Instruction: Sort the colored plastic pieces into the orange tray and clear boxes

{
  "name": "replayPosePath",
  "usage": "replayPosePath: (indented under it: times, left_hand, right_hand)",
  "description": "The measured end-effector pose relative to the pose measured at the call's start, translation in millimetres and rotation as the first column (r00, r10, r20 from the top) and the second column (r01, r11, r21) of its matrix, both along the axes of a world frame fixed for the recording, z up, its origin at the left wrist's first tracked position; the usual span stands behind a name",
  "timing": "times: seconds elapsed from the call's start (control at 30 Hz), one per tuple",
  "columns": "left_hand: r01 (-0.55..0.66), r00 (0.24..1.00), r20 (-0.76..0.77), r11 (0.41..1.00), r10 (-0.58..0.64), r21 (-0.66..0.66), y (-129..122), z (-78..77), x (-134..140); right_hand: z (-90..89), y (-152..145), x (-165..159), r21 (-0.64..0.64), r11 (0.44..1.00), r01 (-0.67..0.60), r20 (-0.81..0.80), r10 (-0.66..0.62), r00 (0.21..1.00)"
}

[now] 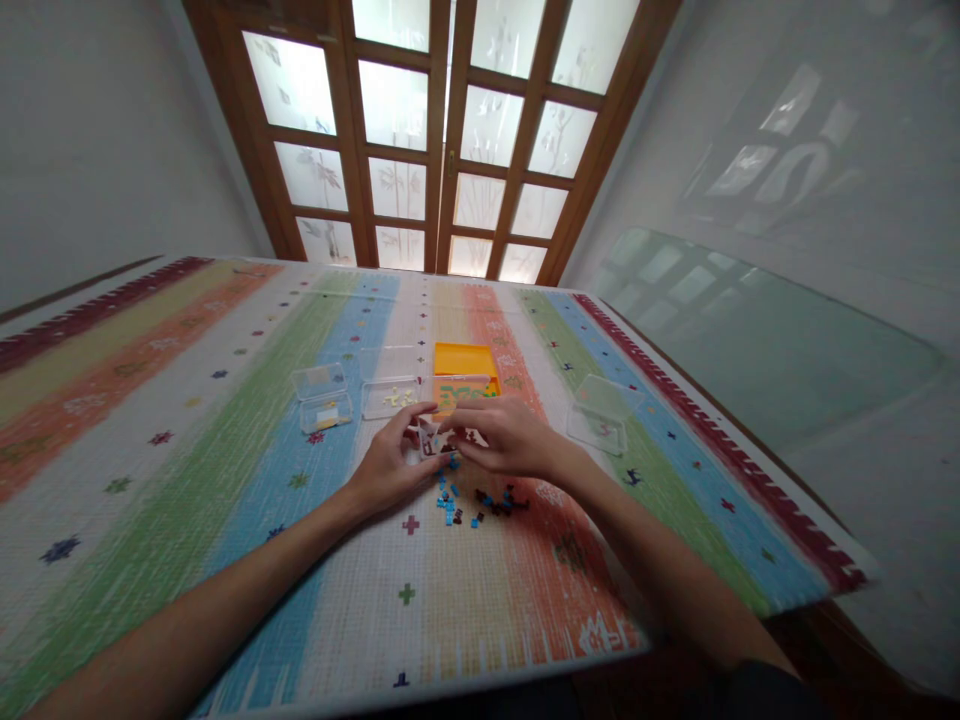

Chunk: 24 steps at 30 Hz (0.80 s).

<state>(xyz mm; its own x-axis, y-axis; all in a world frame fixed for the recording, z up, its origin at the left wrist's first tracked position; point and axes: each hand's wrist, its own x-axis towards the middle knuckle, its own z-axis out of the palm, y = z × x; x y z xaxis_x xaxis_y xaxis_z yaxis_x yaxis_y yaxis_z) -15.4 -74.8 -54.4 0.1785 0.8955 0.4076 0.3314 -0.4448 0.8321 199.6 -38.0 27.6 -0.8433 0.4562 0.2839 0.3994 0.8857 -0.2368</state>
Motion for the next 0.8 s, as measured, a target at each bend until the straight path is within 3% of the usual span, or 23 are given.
replayPosePath:
  times: [0.13,0.37,0.8]
  left_hand:
    - [0.005,1.0,-0.003,1.0,-0.005,-0.023,-0.7,1.3,-0.8]
    - [-0.022,1.0,-0.021,1.0,0.022,0.004,-0.4,-0.1,-1.7]
    - [-0.027,0.999,-0.037,1.0,0.027,0.011,-0.9,0.7,-0.7]
  right_hand:
    - [-1.6,-11.3,6.7,-0.18,0.977,-0.117,0.036,0.126,0.991]
    - [-23.4,-17.0,-2.8,-0.297,0.946,-0.127,0.216,0.196,0.957]
    - [-21.8,-23.3,-10.3,-0.171,0.985,-0.002,0.343,0.061,0.937]
